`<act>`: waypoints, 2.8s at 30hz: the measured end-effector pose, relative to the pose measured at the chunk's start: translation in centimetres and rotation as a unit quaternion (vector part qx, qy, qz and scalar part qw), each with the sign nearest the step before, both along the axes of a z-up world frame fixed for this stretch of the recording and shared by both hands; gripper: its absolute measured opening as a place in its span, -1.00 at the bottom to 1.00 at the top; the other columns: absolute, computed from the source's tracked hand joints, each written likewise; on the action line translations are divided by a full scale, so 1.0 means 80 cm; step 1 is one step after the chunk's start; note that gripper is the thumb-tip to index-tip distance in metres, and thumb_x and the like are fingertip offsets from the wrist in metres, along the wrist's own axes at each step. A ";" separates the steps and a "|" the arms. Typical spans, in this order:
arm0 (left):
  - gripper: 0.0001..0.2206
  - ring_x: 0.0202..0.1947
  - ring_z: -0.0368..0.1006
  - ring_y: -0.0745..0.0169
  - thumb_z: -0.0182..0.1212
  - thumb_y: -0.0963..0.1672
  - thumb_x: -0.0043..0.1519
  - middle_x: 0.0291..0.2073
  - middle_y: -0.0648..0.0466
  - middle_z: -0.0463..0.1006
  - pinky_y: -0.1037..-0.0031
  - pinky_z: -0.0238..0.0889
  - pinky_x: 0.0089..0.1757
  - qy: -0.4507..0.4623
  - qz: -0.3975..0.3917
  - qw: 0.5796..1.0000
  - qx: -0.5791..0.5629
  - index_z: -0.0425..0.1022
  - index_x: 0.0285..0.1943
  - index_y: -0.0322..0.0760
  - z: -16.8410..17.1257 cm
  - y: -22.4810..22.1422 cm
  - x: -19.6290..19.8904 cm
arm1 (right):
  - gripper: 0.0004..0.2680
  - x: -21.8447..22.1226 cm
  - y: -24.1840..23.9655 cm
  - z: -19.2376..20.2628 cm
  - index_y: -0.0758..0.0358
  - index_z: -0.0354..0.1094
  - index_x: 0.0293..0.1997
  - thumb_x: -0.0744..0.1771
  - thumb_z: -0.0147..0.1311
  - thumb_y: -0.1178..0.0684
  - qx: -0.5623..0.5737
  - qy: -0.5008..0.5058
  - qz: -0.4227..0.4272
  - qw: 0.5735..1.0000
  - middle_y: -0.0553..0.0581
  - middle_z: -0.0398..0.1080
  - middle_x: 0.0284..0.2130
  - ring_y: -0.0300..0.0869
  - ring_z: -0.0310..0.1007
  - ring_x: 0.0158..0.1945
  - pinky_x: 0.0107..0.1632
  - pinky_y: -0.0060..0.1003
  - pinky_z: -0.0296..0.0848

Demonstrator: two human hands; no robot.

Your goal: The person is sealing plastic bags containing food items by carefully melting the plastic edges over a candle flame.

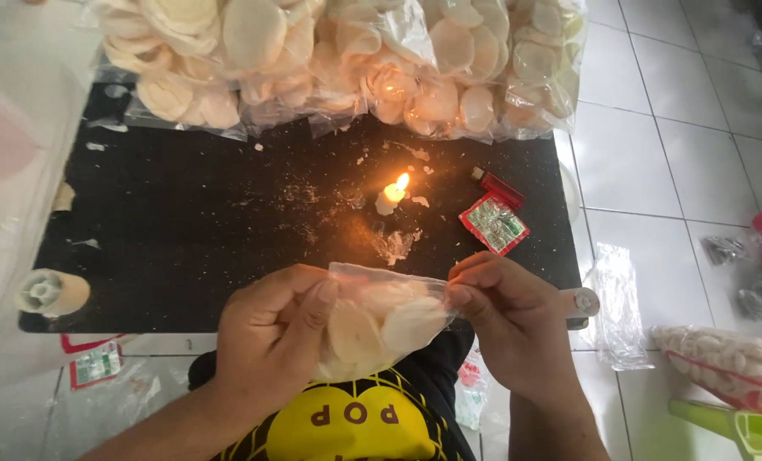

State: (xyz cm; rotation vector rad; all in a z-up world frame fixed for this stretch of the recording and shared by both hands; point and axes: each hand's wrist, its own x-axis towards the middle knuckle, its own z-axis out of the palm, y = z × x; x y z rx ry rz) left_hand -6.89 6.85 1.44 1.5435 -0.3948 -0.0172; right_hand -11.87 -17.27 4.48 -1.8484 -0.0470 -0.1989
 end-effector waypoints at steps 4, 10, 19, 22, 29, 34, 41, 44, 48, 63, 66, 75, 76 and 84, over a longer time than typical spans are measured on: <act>-0.84 -0.71 0.08 0.54 0.10 -0.17 0.31 -0.64 0.18 0.44 0.64 -0.02 -0.64 -0.025 -0.021 0.999 0.016 0.57 -0.23 -0.36 0.011 0.004 -0.007 | -0.98 -0.010 0.001 -0.002 0.38 0.37 -0.26 0.34 0.09 0.27 -0.002 -0.010 -0.015 1.000 0.14 0.46 -0.23 -0.25 0.34 -0.30 -0.22 -0.42 0.37; -0.89 -0.69 0.07 0.55 0.15 -0.21 0.26 -0.60 0.20 0.45 0.63 -0.04 -0.62 -0.047 -0.007 0.999 0.009 0.58 -0.23 -0.37 0.019 0.001 -0.016 | -0.62 -0.013 0.026 0.040 0.39 0.33 0.19 0.27 0.18 0.05 -0.008 0.081 0.030 0.996 0.23 0.54 -0.08 -0.12 0.52 -0.09 -0.03 -0.26 0.52; -0.52 -0.03 0.52 0.11 0.18 -0.11 0.28 0.17 -0.24 0.45 0.38 0.50 -0.06 0.033 -0.182 0.969 -0.162 0.24 0.33 -0.51 0.006 -0.008 -0.025 | -0.99 -0.011 0.042 0.051 0.35 0.49 -0.36 0.26 0.19 0.27 -0.137 -0.030 0.034 0.990 0.10 0.49 -0.31 -0.25 0.43 -0.36 -0.33 -0.45 0.40; -0.81 -0.54 0.22 0.52 0.12 -0.18 0.28 0.00 -0.05 0.66 0.67 0.14 -0.50 0.022 -0.128 0.990 -0.054 0.59 -0.08 -0.45 0.012 -0.012 -0.024 | -0.97 -0.012 0.042 0.059 0.36 0.47 -0.37 0.28 0.17 0.23 -0.130 -0.002 0.059 0.990 0.11 0.49 -0.30 -0.26 0.39 -0.35 -0.33 -0.44 0.37; -0.84 -0.41 0.49 0.33 0.11 -0.20 0.28 -0.11 -0.11 0.67 0.54 0.39 -0.24 -0.087 -0.148 0.985 -0.011 0.57 -0.12 -0.44 0.019 -0.022 -0.026 | -0.89 -0.011 0.056 0.079 0.28 0.51 -0.25 0.23 0.24 0.13 -0.235 -0.004 0.049 0.971 0.08 0.51 -0.22 -0.22 0.51 -0.29 -0.30 -0.38 0.48; -0.86 -0.29 0.56 0.27 0.16 -0.23 0.25 -0.04 -0.12 0.66 0.49 0.47 -0.14 -0.075 -0.129 0.989 -0.016 0.58 -0.10 -0.43 0.013 -0.020 -0.025 | -0.98 -0.008 0.057 0.076 0.31 0.49 -0.37 0.25 0.21 0.20 -0.194 -0.016 0.058 0.979 0.09 0.49 -0.29 -0.23 0.48 -0.34 -0.36 -0.42 0.44; -0.77 -0.64 0.19 0.51 0.10 -0.12 0.31 -0.32 0.00 0.63 0.64 0.10 -0.56 -0.047 -0.164 0.985 0.014 0.58 -0.03 -0.38 0.013 -0.034 -0.014 | -0.97 0.011 0.049 0.069 0.34 0.49 -0.34 0.27 0.15 0.24 -0.180 -0.009 0.078 0.981 0.08 0.48 -0.31 -0.25 0.40 -0.40 -0.40 -0.43 0.37; -0.71 -0.68 0.12 0.51 0.09 -0.06 0.31 -0.59 0.16 0.47 0.58 -0.02 -0.63 0.027 -0.149 0.988 0.041 0.66 -0.08 -0.36 0.027 -0.038 -0.003 | -0.97 0.027 0.028 0.048 0.31 0.45 -0.27 0.31 0.10 0.26 -0.116 0.016 0.070 0.991 0.05 0.47 -0.30 -0.29 0.35 -0.38 -0.35 -0.44 0.34; -0.65 -0.83 0.36 0.37 0.08 -0.08 0.31 -0.67 0.04 0.54 0.57 0.24 -0.74 0.298 -0.132 0.943 0.060 0.66 0.10 -0.37 0.038 -0.045 0.017 | -0.73 0.052 -0.003 0.032 0.33 0.42 0.07 0.29 0.16 0.08 -0.091 0.093 -0.053 0.990 0.13 0.44 -0.27 -0.20 0.41 -0.29 -0.22 -0.35 0.47; -0.73 -0.13 0.62 0.11 0.09 -0.07 0.29 -0.25 -0.14 0.74 0.52 0.39 -0.10 0.325 -0.007 0.945 0.041 0.75 -0.08 -0.14 -0.015 -0.101 0.056 | -0.83 0.082 -0.059 -0.048 0.45 0.43 -0.22 0.43 0.03 0.11 0.031 0.179 -0.119 0.976 0.23 0.40 -0.52 -0.15 0.50 -0.43 -0.31 -0.33 0.46; -0.71 -0.39 0.44 0.31 0.11 -0.06 0.28 -0.52 -0.01 0.62 0.57 0.34 -0.27 0.356 0.005 0.934 0.032 0.76 -0.13 -0.23 -0.009 -0.103 0.059 | -0.84 0.088 -0.059 -0.053 0.43 0.43 -0.26 0.41 0.05 0.12 0.029 0.184 -0.132 0.974 0.21 0.40 -0.51 -0.14 0.50 -0.39 -0.32 -0.36 0.47; -0.72 -0.41 0.36 0.33 0.09 -0.09 0.29 -0.54 -0.05 0.57 0.60 0.30 -0.30 0.336 -0.003 0.942 0.020 0.76 -0.15 -0.25 0.000 -0.107 0.067 | -0.83 0.090 -0.065 -0.056 0.44 0.46 -0.19 0.43 0.02 0.11 -0.005 0.171 -0.152 0.973 0.40 0.45 -0.43 0.01 0.54 -0.36 -0.27 -0.29 0.52; -0.72 -0.41 0.36 0.33 0.09 -0.09 0.29 -0.54 -0.05 0.57 0.60 0.30 -0.30 0.336 -0.004 0.942 0.021 0.76 -0.15 -0.25 0.000 -0.107 0.068 | -0.83 0.090 -0.063 -0.054 0.44 0.46 -0.19 0.43 0.02 0.11 -0.005 0.172 -0.153 0.973 0.40 0.45 -0.43 0.01 0.54 -0.36 -0.27 -0.29 0.52; -0.68 -0.58 0.24 0.33 0.08 -0.06 0.28 -0.72 0.10 0.37 0.59 0.25 -0.39 0.309 -0.018 0.950 0.043 0.70 -0.42 -0.24 0.009 -0.103 0.075 | -0.82 0.092 -0.052 -0.045 0.49 0.45 -0.21 0.43 -0.01 0.14 0.027 0.159 -0.146 0.976 0.27 0.41 -0.48 -0.12 0.51 -0.36 -0.29 -0.40 0.48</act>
